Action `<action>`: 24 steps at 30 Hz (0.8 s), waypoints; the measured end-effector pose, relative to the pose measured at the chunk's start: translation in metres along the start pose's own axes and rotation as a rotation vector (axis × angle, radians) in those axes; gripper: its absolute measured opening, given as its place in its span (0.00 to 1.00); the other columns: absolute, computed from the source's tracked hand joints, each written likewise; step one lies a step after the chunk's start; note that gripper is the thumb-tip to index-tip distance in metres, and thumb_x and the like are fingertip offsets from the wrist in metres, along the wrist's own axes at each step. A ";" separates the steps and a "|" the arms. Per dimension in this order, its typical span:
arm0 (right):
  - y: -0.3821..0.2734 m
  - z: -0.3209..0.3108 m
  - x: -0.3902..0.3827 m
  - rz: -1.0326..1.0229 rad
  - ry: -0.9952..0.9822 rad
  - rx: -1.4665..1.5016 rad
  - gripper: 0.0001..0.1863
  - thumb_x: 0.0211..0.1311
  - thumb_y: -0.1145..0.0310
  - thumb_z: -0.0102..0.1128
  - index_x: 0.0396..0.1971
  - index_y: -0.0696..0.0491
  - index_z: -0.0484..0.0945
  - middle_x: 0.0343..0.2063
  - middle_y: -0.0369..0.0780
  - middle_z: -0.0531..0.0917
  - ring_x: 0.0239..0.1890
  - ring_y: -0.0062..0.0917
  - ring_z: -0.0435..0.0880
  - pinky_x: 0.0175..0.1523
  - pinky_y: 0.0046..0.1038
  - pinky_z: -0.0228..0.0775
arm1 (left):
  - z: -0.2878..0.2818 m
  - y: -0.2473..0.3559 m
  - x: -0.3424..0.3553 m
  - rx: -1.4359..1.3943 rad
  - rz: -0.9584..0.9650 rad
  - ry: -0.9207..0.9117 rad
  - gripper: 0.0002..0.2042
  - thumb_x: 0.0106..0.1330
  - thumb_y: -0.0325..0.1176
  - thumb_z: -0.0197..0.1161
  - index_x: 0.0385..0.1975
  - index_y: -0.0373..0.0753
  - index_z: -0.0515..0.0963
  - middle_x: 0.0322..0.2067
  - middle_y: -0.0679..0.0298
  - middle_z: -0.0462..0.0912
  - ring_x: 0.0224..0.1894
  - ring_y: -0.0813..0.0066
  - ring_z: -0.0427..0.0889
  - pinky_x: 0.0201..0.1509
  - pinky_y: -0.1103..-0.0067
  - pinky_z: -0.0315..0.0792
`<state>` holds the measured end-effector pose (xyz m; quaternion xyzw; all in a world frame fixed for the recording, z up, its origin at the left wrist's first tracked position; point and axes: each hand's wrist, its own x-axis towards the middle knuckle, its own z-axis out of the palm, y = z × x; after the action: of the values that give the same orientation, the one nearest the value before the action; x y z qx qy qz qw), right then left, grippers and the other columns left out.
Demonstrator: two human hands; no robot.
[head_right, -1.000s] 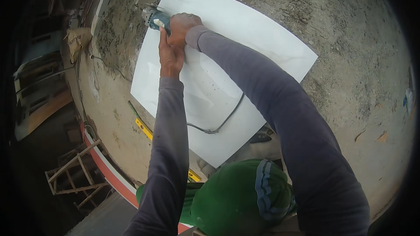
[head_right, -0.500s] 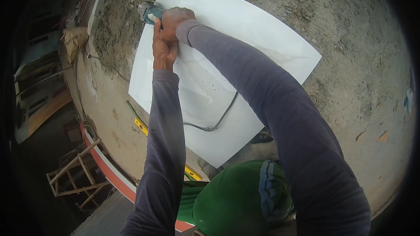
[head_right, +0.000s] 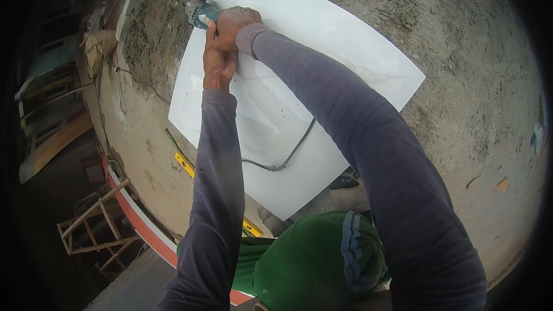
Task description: The person measures a ceramic tile with a tape measure, marks it with a pencil using a spirit level as a straight edge, and then cuts a curved piece from the tile using a power angle grinder.
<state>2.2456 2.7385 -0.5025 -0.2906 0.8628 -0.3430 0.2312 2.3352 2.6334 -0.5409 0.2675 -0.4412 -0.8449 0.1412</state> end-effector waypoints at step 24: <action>-0.003 -0.003 -0.001 0.010 0.008 0.002 0.30 0.53 0.45 0.71 0.44 0.58 0.90 0.44 0.50 0.93 0.49 0.43 0.93 0.57 0.43 0.86 | -0.002 0.001 0.003 -0.021 -0.013 -0.020 0.29 0.77 0.46 0.71 0.64 0.28 0.73 0.57 0.54 0.85 0.55 0.66 0.89 0.61 0.72 0.88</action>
<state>2.2456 2.7391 -0.4982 -0.2848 0.8648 -0.3438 0.2297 2.3343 2.6296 -0.5417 0.2606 -0.4321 -0.8529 0.1341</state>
